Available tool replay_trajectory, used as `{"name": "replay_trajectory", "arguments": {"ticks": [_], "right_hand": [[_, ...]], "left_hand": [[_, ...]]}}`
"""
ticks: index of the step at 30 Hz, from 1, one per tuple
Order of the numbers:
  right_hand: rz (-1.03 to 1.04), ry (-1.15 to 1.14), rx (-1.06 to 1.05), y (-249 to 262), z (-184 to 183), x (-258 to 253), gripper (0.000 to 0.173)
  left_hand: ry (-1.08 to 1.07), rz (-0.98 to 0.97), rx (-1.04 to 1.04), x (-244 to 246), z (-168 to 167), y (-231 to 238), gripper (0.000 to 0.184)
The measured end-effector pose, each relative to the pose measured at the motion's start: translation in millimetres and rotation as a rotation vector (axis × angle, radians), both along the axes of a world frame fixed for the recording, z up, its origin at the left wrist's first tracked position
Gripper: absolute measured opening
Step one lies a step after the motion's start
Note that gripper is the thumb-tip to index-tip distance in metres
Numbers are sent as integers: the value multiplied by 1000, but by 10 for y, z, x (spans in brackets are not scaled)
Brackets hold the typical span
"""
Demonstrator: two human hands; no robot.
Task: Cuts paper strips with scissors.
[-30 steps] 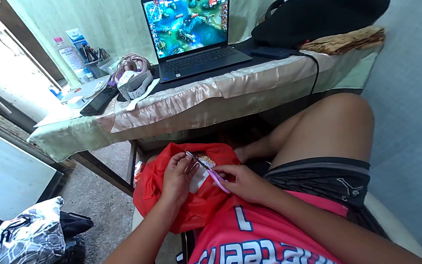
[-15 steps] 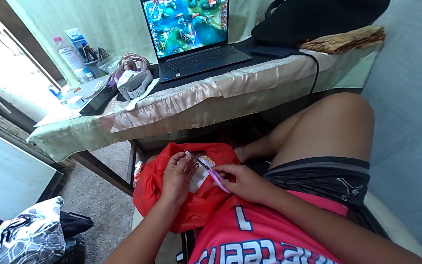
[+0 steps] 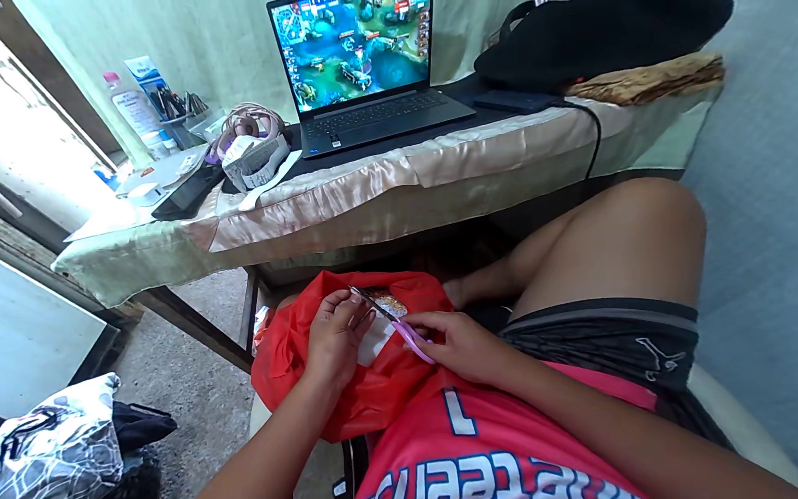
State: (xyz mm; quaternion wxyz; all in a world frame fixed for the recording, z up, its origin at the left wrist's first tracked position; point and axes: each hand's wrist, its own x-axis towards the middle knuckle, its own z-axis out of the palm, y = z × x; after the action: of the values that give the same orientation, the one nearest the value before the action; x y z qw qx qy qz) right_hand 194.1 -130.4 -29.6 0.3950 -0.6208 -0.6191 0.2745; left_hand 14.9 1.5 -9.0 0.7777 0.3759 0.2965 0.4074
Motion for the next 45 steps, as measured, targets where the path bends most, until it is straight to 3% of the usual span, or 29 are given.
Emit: {"name": "replay_trajectory", "arguments": {"ticks": [45], "right_hand": [[0, -1, 27, -12, 9, 11, 36]], "left_hand": [[30, 11, 67, -16, -6, 11, 24]]}}
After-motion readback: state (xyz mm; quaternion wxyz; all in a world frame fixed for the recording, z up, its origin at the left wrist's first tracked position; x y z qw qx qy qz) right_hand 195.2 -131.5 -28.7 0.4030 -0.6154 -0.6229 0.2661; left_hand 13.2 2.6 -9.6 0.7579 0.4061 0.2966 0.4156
